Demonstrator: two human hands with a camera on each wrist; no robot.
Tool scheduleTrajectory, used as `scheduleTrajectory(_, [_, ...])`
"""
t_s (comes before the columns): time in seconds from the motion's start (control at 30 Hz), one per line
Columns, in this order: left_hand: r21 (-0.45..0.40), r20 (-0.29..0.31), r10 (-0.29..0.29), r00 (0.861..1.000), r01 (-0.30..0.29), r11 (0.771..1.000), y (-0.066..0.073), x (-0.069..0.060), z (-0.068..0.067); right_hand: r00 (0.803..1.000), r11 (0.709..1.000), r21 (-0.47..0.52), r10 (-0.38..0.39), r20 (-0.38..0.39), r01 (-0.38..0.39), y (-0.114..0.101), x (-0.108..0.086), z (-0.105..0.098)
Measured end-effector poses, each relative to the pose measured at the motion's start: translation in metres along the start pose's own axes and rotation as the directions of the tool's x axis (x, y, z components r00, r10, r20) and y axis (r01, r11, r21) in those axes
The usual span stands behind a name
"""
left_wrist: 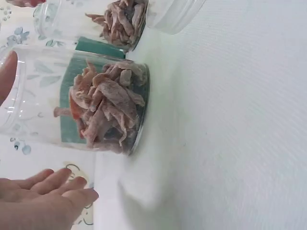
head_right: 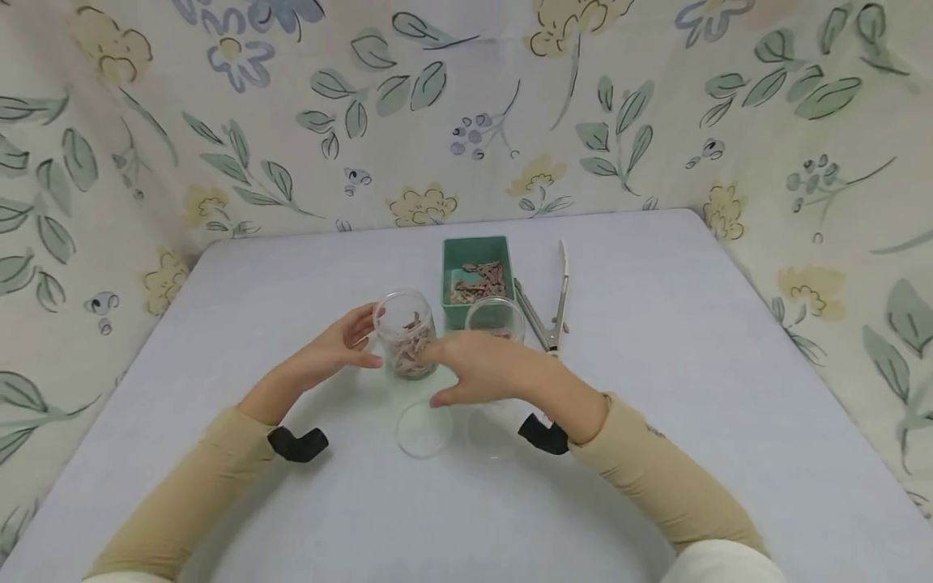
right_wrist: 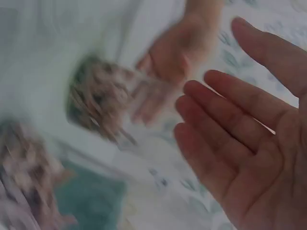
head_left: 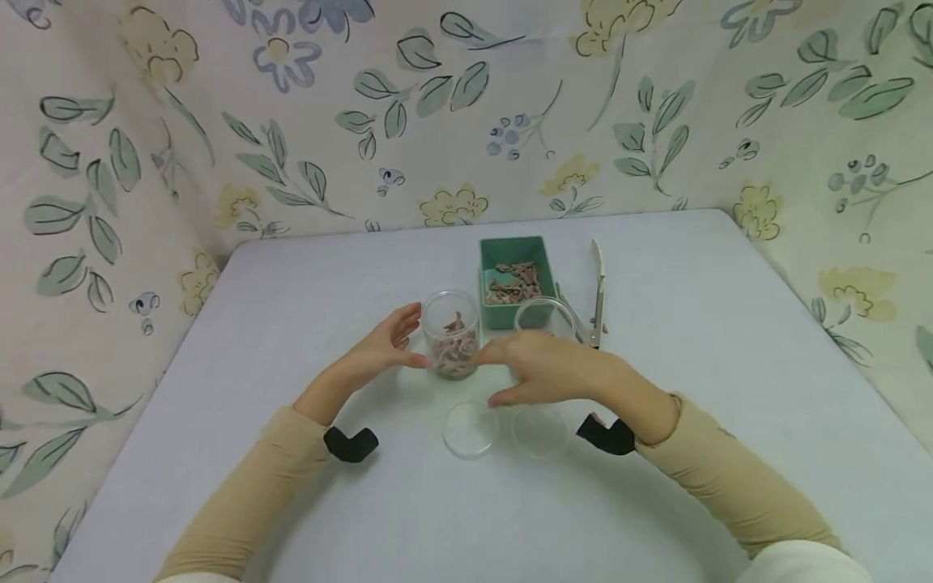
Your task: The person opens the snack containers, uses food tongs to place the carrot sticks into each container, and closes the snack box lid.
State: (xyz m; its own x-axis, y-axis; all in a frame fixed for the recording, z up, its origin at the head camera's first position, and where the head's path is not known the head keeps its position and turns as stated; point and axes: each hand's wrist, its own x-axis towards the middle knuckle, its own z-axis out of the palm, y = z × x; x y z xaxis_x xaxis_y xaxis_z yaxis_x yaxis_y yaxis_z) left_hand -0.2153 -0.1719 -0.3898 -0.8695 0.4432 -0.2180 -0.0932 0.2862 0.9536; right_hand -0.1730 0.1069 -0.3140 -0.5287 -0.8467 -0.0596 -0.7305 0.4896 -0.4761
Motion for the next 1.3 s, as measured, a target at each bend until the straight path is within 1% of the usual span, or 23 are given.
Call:
scheduleTrajectory(0.03, [-0.023,0.029,0.018,0.999,-0.017,1.000,-0.001,0.004,0.001,0.997,1.000,-0.004,0.020,0.069,-0.020,-0.001,0.007,0.007])
scheduleTrajectory(0.1, [-0.055,0.073,0.044,0.996,-0.040,0.998,-0.004,0.011,0.005,0.983,0.999,-0.024,0.044,0.177,-0.041,-0.001,0.021,0.024])
scheduleTrajectory(0.17, [-0.064,0.097,0.064,0.993,-0.058,0.996,-0.005,0.018,0.011,0.966,0.997,-0.056,0.068,0.250,-0.056,-0.001,0.033,0.042])
scheduleTrajectory(0.2, [-0.070,0.098,0.072,0.993,-0.065,0.995,-0.006,0.022,0.014,0.959,0.996,-0.074,0.077,0.271,-0.059,0.000,0.037,0.050])
scheduleTrajectory(0.3, [-0.077,0.073,0.095,0.993,-0.089,0.993,-0.006,0.029,0.023,0.954,0.991,-0.126,0.085,0.286,-0.051,0.002,0.044,0.068])
scheduleTrajectory(0.4, [-0.066,0.005,0.097,0.995,-0.096,0.993,-0.005,0.031,0.028,0.968,0.988,-0.154,0.036,0.249,0.003,0.005,0.043,0.072])
scheduleTrajectory(0.47, [-0.049,-0.049,0.078,0.996,-0.080,0.996,-0.003,0.028,0.030,0.978,0.991,-0.123,-0.021,0.207,0.048,0.006,0.038,0.064])
scheduleTrajectory(0.53, [-0.043,-0.098,0.075,0.992,-0.080,0.996,0.000,0.023,0.031,0.985,0.994,-0.049,-0.094,0.143,0.102,0.006,0.030,0.050])
scheduleTrajectory(0.6, [-0.014,-0.146,0.090,0.985,-0.093,0.996,0.003,0.017,0.031,0.984,0.984,0.048,-0.175,0.030,0.174,0.007,0.019,0.032])
scheduleTrajectory(0.63, [-0.014,-0.158,0.107,0.982,-0.110,0.994,0.004,0.014,0.031,0.977,0.973,0.092,-0.206,-0.051,0.210,0.008,0.014,0.022])
scheduleTrajectory(0.67, [0.008,-0.171,0.125,0.977,-0.126,0.992,0.005,0.011,0.031,0.963,0.961,0.122,-0.230,-0.140,0.247,0.009,0.009,0.013])
scheduleTrajectory(0.7, [0.040,-0.186,0.142,0.972,-0.136,0.990,0.006,0.008,0.031,0.943,0.952,0.139,-0.237,-0.233,0.273,0.010,0.004,0.004])
scheduleTrajectory(0.77, [0.102,-0.209,0.162,0.964,-0.143,0.984,0.009,0.002,0.032,0.896,0.947,0.147,-0.211,-0.390,0.287,0.012,-0.003,-0.011])
scheduleTrajectory(0.8, [0.116,-0.207,0.170,0.963,-0.148,0.982,0.009,0.000,0.033,0.880,0.950,0.154,-0.180,-0.439,0.272,0.012,-0.005,-0.017])
scheduleTrajectory(0.83, [0.146,-0.203,0.181,0.962,-0.153,0.977,0.011,-0.002,0.036,0.872,0.955,0.163,-0.147,-0.467,0.249,0.013,-0.007,-0.023])
scheduleTrajectory(0.87, [0.198,-0.204,0.192,0.960,-0.152,0.968,0.014,-0.004,0.038,0.873,0.958,0.175,-0.119,-0.472,0.226,0.014,-0.009,-0.027])
scheduleTrajectory(0.9, [0.233,-0.196,0.208,0.958,-0.160,0.959,0.016,-0.006,0.042,0.883,0.961,0.183,-0.102,-0.459,0.206,0.014,-0.010,-0.031])
scheduleTrajectory(0.97, [0.289,-0.170,0.244,0.955,-0.188,0.939,0.020,-0.010,0.048,0.916,0.968,0.185,-0.084,-0.392,0.169,0.014,-0.011,-0.035])
scheduleTrajectory(1.03, [0.349,-0.147,0.284,0.948,-0.219,0.911,0.025,-0.014,0.054,0.946,0.973,0.172,-0.098,-0.309,0.157,0.014,-0.009,-0.036])
scheduleTrajectory(1.07, [0.368,-0.138,0.300,0.944,-0.232,0.900,0.027,-0.016,0.057,0.956,0.975,0.160,-0.107,-0.272,0.154,0.014,-0.008,-0.036])
scheduleTrajectory(1.1, [0.370,-0.130,0.313,0.941,-0.247,0.896,0.029,-0.018,0.059,0.964,0.977,0.146,-0.115,-0.241,0.154,0.014,-0.007,-0.036])
scheduleTrajectory(1.2, [0.368,-0.103,0.330,0.938,-0.273,0.889,0.035,-0.021,0.066,0.970,0.981,0.103,-0.144,-0.194,0.166,0.015,-0.005,-0.035])
scheduleTrajectory(1.3, [0.382,-0.065,0.316,0.946,-0.269,0.884,0.037,-0.024,0.069,0.972,0.976,0.105,-0.173,-0.162,0.191,0.017,-0.004,-0.034])
